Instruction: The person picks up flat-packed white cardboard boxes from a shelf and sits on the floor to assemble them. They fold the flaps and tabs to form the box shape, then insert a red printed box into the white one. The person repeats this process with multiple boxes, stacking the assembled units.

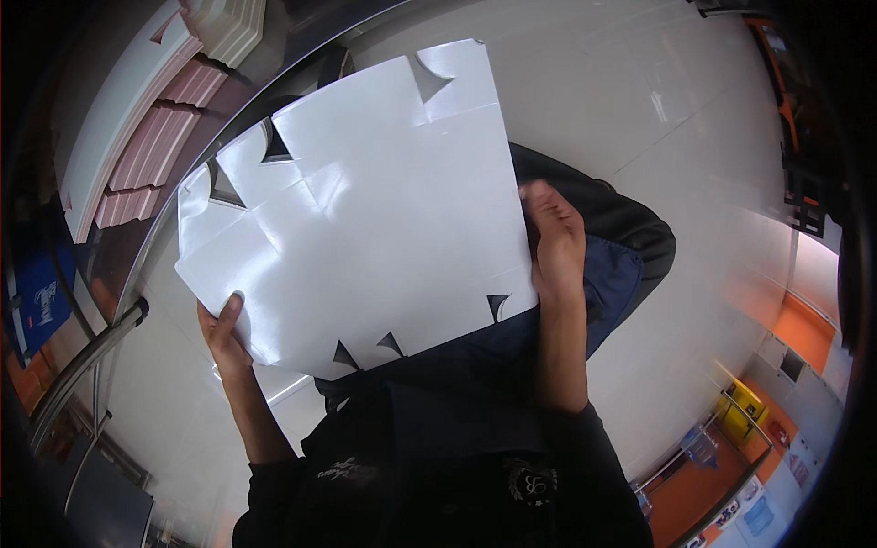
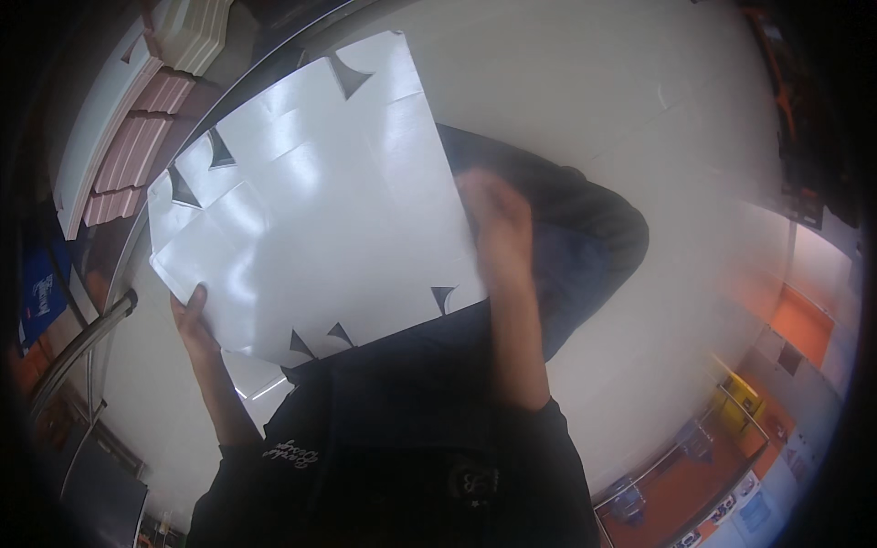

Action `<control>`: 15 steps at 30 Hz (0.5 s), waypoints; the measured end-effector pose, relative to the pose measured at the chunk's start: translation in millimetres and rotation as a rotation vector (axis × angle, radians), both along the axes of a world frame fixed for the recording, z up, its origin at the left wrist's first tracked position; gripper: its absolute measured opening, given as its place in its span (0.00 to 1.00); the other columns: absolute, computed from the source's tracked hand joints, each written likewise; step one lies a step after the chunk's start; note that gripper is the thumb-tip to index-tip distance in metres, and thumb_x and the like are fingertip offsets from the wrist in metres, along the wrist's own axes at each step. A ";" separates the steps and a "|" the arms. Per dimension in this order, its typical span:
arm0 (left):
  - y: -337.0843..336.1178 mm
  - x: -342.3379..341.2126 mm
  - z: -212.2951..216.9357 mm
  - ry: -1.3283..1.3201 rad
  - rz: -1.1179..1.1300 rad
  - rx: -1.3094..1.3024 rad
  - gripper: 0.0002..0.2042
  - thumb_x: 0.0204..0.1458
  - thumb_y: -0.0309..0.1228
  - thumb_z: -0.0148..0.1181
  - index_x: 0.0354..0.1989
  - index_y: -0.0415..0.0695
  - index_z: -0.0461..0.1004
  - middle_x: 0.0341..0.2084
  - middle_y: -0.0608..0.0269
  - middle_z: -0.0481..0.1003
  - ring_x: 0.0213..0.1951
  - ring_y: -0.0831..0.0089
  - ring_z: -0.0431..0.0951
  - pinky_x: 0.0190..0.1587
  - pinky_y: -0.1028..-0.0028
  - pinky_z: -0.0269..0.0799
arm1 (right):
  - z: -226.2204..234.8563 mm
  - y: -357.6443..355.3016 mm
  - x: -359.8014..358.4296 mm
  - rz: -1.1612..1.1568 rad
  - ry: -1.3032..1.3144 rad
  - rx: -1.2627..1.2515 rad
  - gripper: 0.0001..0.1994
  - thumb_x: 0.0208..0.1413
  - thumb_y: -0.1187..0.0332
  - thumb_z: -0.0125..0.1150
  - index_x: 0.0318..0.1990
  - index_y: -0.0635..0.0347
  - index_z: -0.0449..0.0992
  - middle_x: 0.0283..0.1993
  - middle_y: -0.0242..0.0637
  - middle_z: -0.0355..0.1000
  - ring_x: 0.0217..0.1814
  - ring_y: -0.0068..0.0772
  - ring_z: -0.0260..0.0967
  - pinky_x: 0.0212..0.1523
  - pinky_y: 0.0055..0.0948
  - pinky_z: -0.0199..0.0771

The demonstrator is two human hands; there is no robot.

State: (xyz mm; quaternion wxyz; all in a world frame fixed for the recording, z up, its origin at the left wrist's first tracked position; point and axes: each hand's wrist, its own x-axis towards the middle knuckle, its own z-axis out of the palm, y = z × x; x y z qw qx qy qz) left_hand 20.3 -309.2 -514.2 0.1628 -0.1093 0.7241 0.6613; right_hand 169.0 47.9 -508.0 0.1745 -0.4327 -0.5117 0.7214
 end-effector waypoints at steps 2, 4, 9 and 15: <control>0.4 0.4 2.1 0.003 0.008 0.023 0.34 0.40 0.32 0.63 0.58 0.33 0.59 0.45 0.48 0.71 0.47 0.60 0.72 0.53 0.67 0.64 | 1.3 -1.2 0.5 -0.022 -0.001 0.005 0.10 0.54 0.65 0.63 0.38 0.62 0.77 0.35 0.29 0.73 0.34 0.21 0.67 0.34 0.21 0.66; -3.6 0.3 0.0 0.011 0.013 0.050 0.34 0.41 0.31 0.63 0.58 0.33 0.59 0.45 0.49 0.71 0.47 0.60 0.72 0.54 0.67 0.64 | 9.2 -6.8 1.5 0.029 -0.130 0.185 0.10 0.52 0.65 0.65 0.37 0.62 0.77 0.35 0.31 0.74 0.35 0.21 0.67 0.37 0.21 0.67; -8.5 -0.7 -10.5 0.070 -0.064 -0.130 0.34 0.42 0.35 0.68 0.56 0.33 0.61 0.46 0.51 0.71 0.49 0.63 0.71 0.55 0.66 0.63 | 10.4 -20.0 -9.7 0.030 -0.174 0.566 0.10 0.46 0.69 0.71 0.33 0.63 0.77 0.33 0.34 0.75 0.37 0.22 0.69 0.42 0.22 0.68; -3.2 -2.1 -8.2 0.123 -0.087 -0.072 0.35 0.43 0.39 0.71 0.55 0.32 0.61 0.46 0.51 0.72 0.49 0.64 0.71 0.55 0.67 0.62 | -0.1 -12.2 -7.9 0.012 -0.102 0.564 0.10 0.50 0.67 0.69 0.32 0.64 0.77 0.32 0.33 0.75 0.35 0.21 0.68 0.40 0.21 0.67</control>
